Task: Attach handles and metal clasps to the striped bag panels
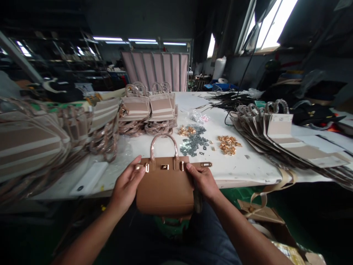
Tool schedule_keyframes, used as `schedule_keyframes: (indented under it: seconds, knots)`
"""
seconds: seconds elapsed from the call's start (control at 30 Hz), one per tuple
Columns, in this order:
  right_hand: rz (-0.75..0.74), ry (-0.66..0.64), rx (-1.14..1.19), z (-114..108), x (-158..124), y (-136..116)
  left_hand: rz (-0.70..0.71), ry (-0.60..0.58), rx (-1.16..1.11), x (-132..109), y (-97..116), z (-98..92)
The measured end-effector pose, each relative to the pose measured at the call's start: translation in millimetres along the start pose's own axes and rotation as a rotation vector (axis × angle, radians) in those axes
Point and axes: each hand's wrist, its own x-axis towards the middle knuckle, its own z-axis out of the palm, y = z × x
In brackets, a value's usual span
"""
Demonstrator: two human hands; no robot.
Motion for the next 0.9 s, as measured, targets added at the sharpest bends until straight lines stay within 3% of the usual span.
schedule_keyframes:
  seconds: [0.17, 0.57, 0.67, 0.83, 0.9]
  knots:
    - [0.044, 0.032, 0.069, -3, 3, 0, -0.132, -0.028, -0.178, -4, -1, -4.5]
    - [0.032, 0.031, -0.026, -8, 5, -6, -0.168, -0.032, -0.211, -11, 1, -3.1]
    - [0.021, 0.091, -0.183, -10, 7, -8, -0.188, -0.005, -0.253, -12, 2, 4.4]
    - [-0.138, 0.283, -0.574, -19, 2, -8, -0.275, 0.132, -0.497, -19, 4, 21.8]
    - [-0.144, 0.268, -0.658, -18, -9, -8, -0.284, 0.123, -0.540, -23, 7, 27.5]
